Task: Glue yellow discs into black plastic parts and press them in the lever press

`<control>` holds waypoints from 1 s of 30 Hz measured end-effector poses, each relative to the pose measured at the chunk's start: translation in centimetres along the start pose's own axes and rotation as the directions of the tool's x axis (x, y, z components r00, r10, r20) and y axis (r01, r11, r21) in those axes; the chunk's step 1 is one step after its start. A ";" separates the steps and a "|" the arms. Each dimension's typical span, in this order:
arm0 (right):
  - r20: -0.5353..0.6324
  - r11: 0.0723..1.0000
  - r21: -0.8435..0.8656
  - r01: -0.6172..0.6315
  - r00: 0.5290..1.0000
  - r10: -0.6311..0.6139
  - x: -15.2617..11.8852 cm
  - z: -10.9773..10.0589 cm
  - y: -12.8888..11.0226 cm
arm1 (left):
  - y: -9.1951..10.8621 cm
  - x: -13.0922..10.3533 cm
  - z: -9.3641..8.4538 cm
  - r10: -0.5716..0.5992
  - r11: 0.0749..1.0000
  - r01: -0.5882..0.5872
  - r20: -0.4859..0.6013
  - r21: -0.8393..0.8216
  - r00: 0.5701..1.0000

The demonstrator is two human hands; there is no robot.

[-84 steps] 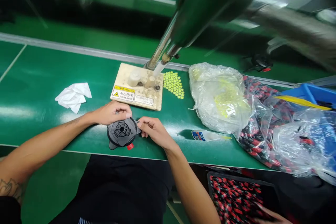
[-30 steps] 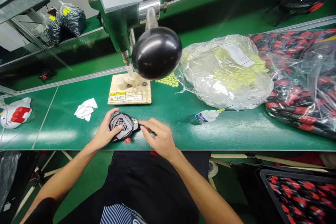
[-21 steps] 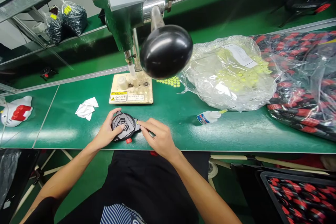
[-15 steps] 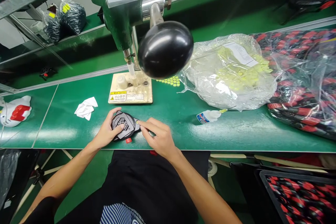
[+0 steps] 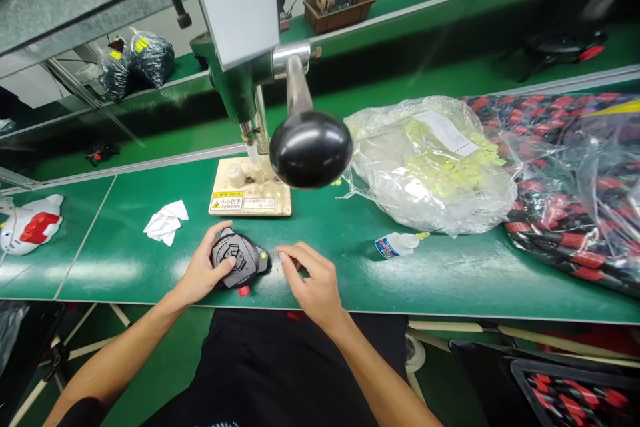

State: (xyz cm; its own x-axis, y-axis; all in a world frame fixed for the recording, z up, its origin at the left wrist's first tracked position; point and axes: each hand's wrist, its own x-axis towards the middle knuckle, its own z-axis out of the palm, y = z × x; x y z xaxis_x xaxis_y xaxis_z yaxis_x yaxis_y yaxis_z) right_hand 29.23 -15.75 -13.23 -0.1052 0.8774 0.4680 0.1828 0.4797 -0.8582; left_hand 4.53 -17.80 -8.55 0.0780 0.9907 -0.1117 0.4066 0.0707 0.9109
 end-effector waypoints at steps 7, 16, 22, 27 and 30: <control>0.062 1.000 -0.026 0.002 0.998 0.000 0.3 0.1 0.0 | 3.3 5.2 -2.6 0.259 0.965 -0.247 -0.177 0.089 0.949; 0.065 0.996 -0.071 -0.057 0.996 0.062 0.2 0.3 0.5 | 3.5 15.8 -2.9 0.215 0.966 -0.250 -0.335 -0.063 0.917; 0.086 0.988 -0.092 -0.123 0.988 0.131 0.5 0.3 0.6 | 3.2 18.1 -3.4 0.260 0.966 -0.251 -0.227 0.068 0.938; 0.068 0.981 -0.097 -0.169 0.982 0.176 0.2 0.4 0.7 | 4.0 17.4 -4.6 0.389 0.857 -0.324 -0.090 0.400 0.917; -0.089 0.981 -0.107 -0.164 0.984 0.155 1.0 0.0 0.2 | 5.3 17.1 -4.6 0.476 0.748 -0.427 0.038 0.507 0.879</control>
State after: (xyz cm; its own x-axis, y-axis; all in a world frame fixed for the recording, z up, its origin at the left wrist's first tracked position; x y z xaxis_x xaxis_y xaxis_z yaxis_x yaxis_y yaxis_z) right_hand 29.12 -14.79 -12.93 0.0116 0.9382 0.3460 0.3008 0.3267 -0.8960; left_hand 3.83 0.07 -3.82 0.2965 0.8996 0.3206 0.7326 -0.4296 0.5279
